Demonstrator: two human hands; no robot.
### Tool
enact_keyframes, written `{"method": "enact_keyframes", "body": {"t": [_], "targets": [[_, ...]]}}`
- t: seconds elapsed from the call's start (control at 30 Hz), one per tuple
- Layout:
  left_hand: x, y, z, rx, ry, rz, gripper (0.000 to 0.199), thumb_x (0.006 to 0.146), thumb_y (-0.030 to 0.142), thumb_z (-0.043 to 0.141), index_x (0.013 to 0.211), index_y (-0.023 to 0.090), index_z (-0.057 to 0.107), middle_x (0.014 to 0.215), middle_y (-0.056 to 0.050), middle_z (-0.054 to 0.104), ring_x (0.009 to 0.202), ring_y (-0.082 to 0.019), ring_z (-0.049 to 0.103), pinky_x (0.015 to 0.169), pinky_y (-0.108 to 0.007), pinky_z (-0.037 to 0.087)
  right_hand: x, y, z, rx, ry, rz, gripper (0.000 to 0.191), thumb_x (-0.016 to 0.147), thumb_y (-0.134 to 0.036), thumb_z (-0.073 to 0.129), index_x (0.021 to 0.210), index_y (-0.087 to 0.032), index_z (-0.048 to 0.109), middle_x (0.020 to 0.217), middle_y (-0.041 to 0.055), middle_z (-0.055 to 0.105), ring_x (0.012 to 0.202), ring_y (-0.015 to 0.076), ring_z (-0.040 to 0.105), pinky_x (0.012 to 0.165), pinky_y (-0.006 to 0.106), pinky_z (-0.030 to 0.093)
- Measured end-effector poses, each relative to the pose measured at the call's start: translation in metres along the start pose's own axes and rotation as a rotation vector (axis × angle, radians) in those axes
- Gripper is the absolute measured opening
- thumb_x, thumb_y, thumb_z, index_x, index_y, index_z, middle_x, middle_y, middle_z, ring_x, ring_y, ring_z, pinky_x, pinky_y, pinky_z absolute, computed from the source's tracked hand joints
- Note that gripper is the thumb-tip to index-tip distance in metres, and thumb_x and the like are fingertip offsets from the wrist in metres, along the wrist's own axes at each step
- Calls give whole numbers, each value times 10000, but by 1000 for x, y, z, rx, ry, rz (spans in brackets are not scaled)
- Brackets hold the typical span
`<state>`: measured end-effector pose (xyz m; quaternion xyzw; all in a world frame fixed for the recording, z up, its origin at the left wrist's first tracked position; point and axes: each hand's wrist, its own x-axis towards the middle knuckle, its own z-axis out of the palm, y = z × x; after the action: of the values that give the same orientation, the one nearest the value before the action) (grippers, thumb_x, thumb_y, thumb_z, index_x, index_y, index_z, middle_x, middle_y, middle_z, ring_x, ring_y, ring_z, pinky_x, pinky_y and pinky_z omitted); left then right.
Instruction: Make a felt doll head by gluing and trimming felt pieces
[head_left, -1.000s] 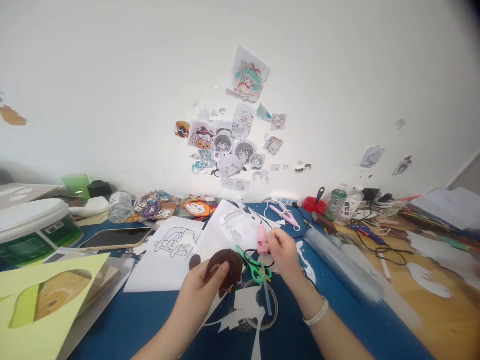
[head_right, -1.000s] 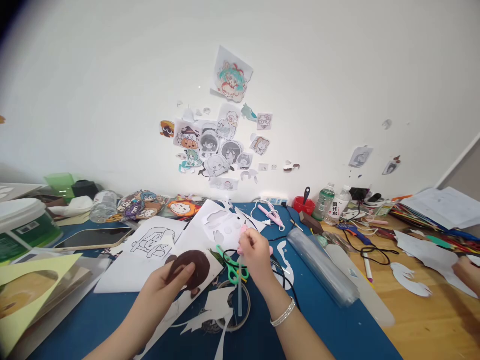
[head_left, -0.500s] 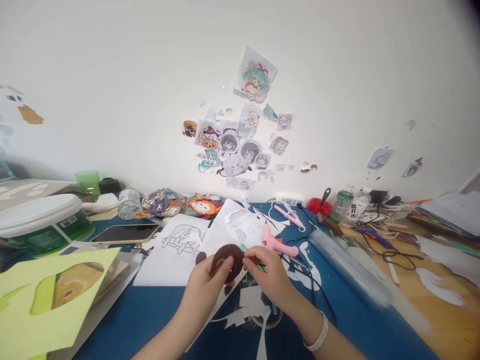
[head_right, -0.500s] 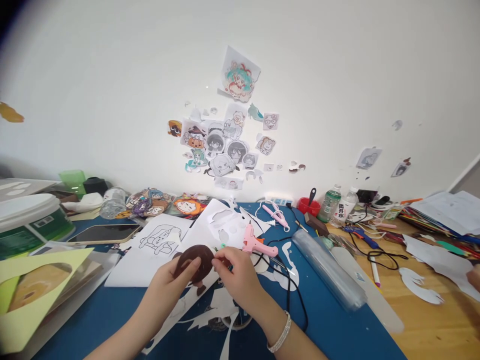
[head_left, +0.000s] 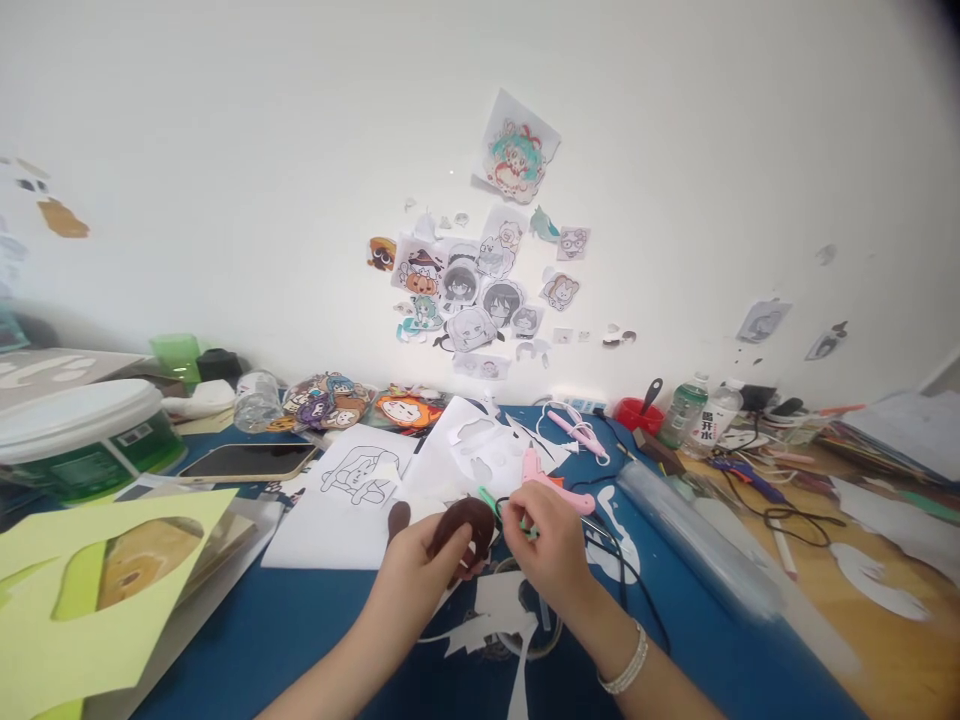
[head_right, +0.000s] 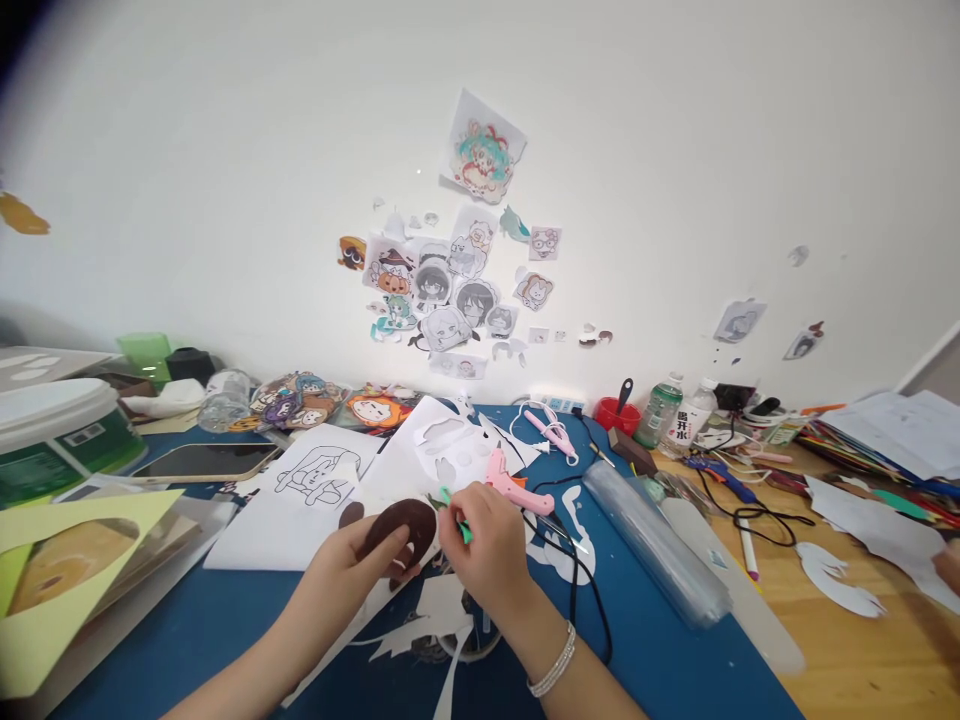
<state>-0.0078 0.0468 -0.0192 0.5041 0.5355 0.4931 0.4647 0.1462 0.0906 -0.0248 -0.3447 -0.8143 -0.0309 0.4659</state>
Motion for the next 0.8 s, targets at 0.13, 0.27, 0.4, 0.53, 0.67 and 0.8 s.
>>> {"method": "enact_keyframes", "body": {"t": [0.13, 0.27, 0.4, 0.53, 0.67, 0.8], "targets": [[-1, 5, 0, -142, -13, -56, 288, 684, 399, 624, 754, 122, 658, 671, -69, 658, 648, -238, 626, 621, -354, 510, -1, -6, 3, 7, -86, -98, 104, 823, -205, 486, 721, -186, 488, 662, 14, 540, 632, 153, 469, 558, 263, 308], [-4, 9, 1, -357, -57, -103, 323, 701, 404, 646, 807, 102, 684, 740, -92, 659, 762, -248, 617, 696, -365, 524, -2, -5, 8, 15, -157, -75, 157, 863, -162, 404, 722, -185, 468, 663, 16, 521, 630, 155, 458, 555, 272, 302], [-4, 9, 0, -634, -160, -192, 296, 810, 369, 548, 956, 135, 655, 856, -88, 650, 782, -228, 606, 705, -377, 516, -3, -3, 6, 60, -205, -72, 145, 864, -150, 376, 746, -184, 453, 693, 21, 515, 641, 157, 463, 564, 271, 319], [0, 5, 2, -694, -201, -164, 290, 849, 330, 507, 991, 115, 638, 913, -109, 642, 826, -242, 595, 776, -411, 486, -2, -4, 6, 111, -179, 43, 58, 836, -148, 436, 805, -183, 471, 714, 10, 517, 659, 151, 486, 578, 255, 342], [1, 1, 5, -709, -212, -116, 301, 855, 325, 499, 1011, 109, 639, 973, -124, 645, 865, -250, 582, 833, -437, 453, -1, -5, 8, 119, -160, 82, 121, 851, -136, 400, 765, -193, 464, 698, 8, 513, 658, 154, 490, 580, 255, 346], [3, -7, 6, -667, -230, -83, 355, 822, 368, 547, 1035, 102, 644, 1008, -142, 654, 904, -272, 586, 873, -452, 427, -2, -5, 10, 123, -141, 80, 187, 876, -138, 345, 730, -199, 444, 689, 13, 505, 643, 156, 485, 571, 258, 349]]}}
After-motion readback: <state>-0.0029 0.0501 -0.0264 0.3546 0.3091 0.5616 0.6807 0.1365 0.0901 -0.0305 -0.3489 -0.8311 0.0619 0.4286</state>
